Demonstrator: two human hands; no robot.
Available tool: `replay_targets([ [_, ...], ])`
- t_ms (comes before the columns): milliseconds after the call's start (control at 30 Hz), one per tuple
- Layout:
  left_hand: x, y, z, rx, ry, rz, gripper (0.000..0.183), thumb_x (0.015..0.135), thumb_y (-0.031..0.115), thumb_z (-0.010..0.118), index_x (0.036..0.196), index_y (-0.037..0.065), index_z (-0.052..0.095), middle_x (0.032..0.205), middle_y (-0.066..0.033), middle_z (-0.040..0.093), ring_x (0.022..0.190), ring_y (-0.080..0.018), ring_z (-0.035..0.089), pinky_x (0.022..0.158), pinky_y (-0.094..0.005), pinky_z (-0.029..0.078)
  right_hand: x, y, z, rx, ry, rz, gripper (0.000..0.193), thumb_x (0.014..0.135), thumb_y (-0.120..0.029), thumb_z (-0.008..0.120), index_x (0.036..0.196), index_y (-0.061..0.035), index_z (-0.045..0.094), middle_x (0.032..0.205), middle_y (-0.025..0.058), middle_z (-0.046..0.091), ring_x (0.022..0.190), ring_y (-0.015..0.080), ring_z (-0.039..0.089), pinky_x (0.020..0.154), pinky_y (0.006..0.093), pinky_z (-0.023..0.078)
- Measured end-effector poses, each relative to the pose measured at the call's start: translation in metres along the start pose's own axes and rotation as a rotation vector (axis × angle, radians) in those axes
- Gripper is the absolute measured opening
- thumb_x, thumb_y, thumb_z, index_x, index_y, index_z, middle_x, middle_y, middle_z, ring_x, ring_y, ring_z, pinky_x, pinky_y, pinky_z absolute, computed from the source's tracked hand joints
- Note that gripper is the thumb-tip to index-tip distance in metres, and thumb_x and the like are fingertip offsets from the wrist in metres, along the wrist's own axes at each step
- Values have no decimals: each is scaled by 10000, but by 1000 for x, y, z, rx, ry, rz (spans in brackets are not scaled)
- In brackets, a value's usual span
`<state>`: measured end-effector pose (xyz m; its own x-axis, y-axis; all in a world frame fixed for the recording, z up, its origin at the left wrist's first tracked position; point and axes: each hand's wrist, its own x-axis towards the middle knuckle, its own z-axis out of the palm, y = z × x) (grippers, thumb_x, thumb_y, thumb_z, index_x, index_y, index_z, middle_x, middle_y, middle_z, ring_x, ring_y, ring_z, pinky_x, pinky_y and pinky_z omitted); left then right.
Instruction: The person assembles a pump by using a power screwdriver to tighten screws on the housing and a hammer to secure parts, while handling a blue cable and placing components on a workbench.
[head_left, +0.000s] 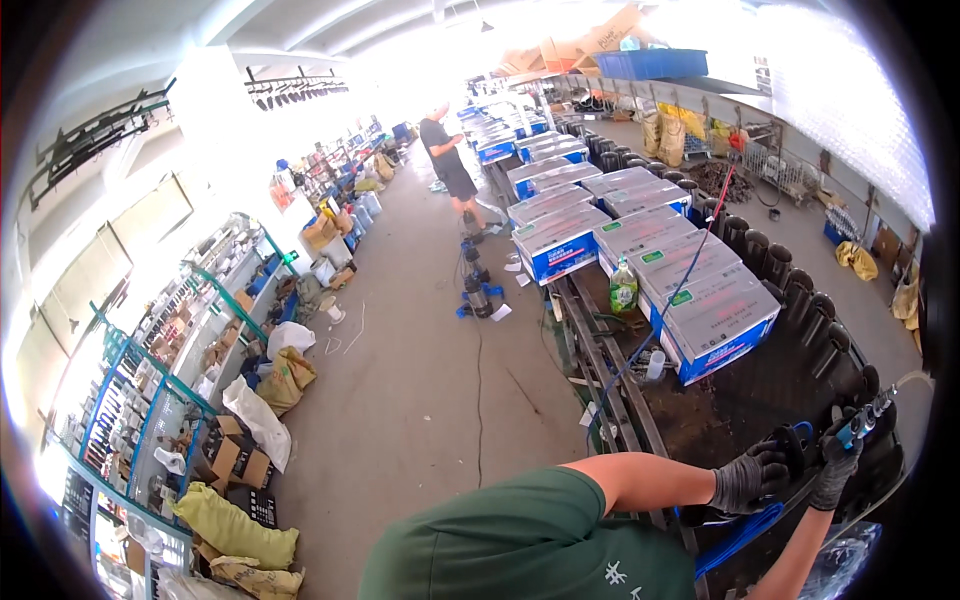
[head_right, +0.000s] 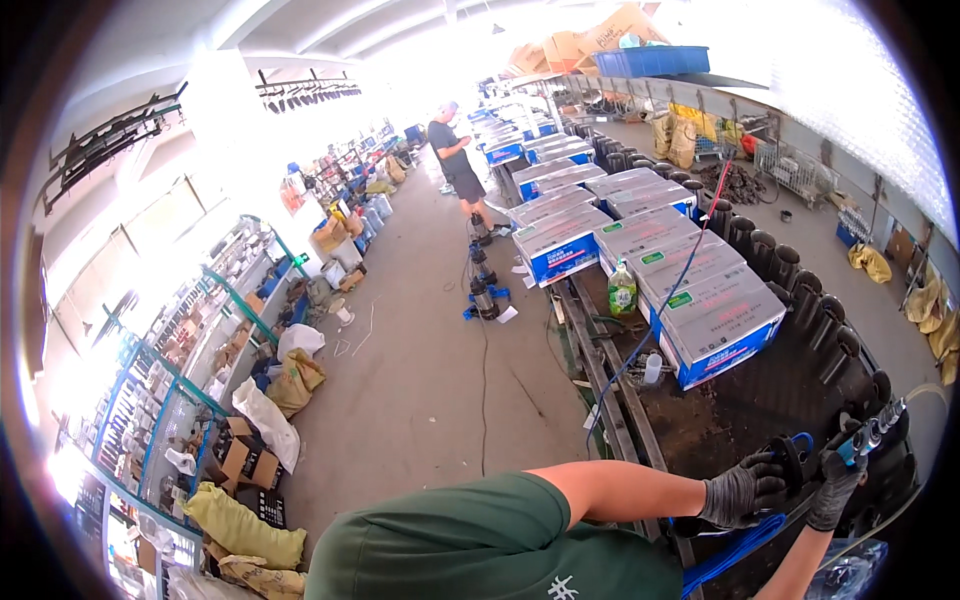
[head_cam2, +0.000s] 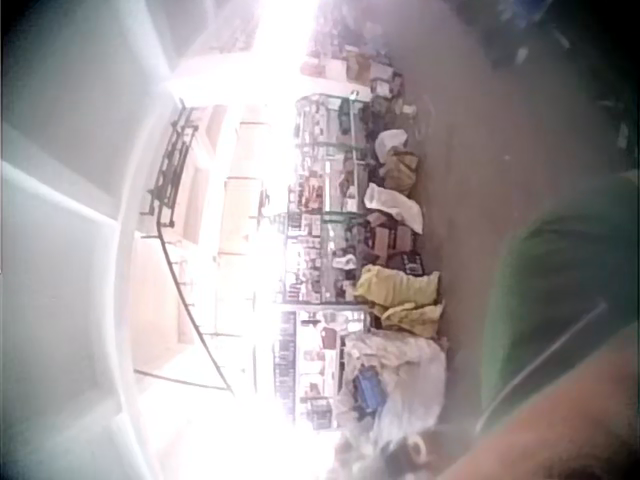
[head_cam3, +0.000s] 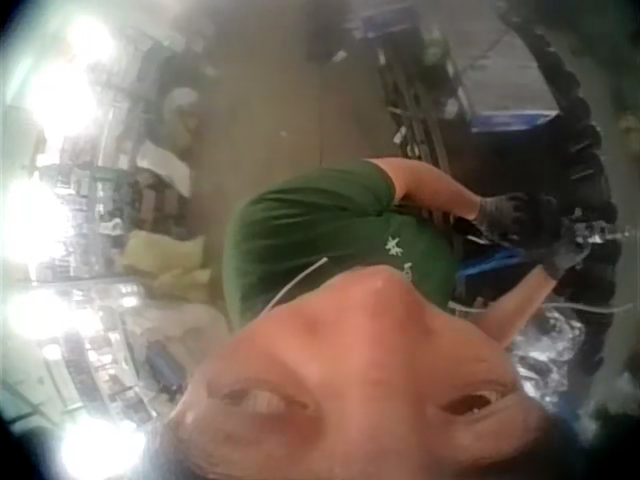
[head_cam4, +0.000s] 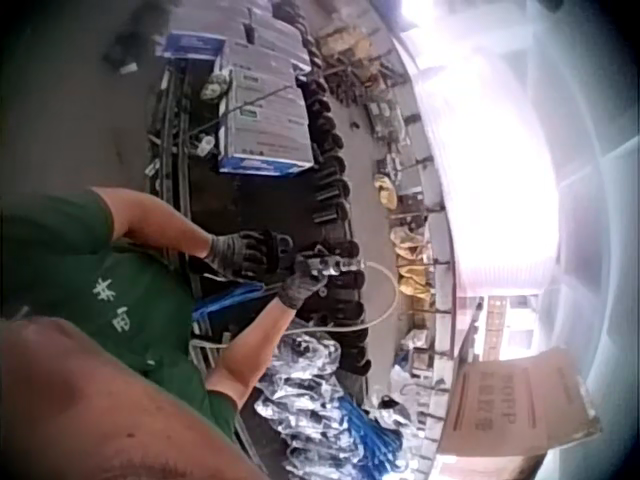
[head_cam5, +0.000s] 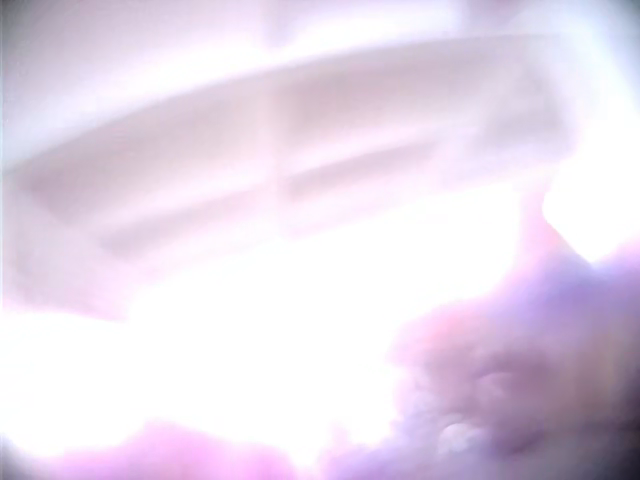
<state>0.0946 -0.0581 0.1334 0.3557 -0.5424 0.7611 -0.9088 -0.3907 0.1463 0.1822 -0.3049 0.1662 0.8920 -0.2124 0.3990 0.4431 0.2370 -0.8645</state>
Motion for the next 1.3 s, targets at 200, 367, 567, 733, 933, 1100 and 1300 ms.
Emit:
replay_targets([
  [200,-2,-1,-1,3,8,-12,663,707,396,718,1285,106,571,1299,-146,543,1308,-389,459,1156,-613,243,-12,-19,27,-55,5,23,422,893,-81,637,1306,-3,594,1148,115,673,922,214,648,777,338,539],
  [367,-1,-1,-1,-25,25,-19,623,709,385,700,1260,119,584,1281,-146,545,1291,-397,464,1147,-618,252,-25,-39,46,-109,7,63,375,928,-141,608,1277,-1,605,1193,146,679,967,254,673,807,381,559],
  [567,2,3,-5,-62,15,-39,581,718,358,670,1251,141,593,1271,-140,545,1284,-397,464,1147,-619,253,-11,-30,42,-53,25,24,398,865,-3,694,1257,17,631,1100,88,709,863,166,677,725,287,565],
  [733,3,4,-5,-44,12,-37,582,717,358,687,1253,149,596,1274,-132,549,1292,-383,464,1153,-613,250,5,7,8,11,14,5,542,816,67,706,1340,11,578,1088,63,667,862,143,617,735,257,511],
  [933,0,5,-13,-37,6,-23,607,703,378,723,1252,150,597,1285,-131,552,1301,-363,470,1163,-596,258,4,7,2,-37,-10,-19,496,800,12,767,1275,8,623,1059,43,674,828,140,628,716,255,515],
  [1100,12,8,-13,-75,-87,-36,584,703,378,722,1232,152,621,1254,-126,571,1288,-359,485,1165,-577,277,-13,-11,-5,-225,100,-93,520,806,11,745,1308,5,609,1032,35,670,775,113,605,670,250,510],
  [1300,27,8,-46,8,-294,-155,458,748,415,717,1159,224,651,1245,-59,583,1266,-331,487,1080,-560,332,-42,-91,94,-99,-66,26,525,769,38,759,1268,-50,623,1003,-8,630,923,105,603,769,282,537],
])
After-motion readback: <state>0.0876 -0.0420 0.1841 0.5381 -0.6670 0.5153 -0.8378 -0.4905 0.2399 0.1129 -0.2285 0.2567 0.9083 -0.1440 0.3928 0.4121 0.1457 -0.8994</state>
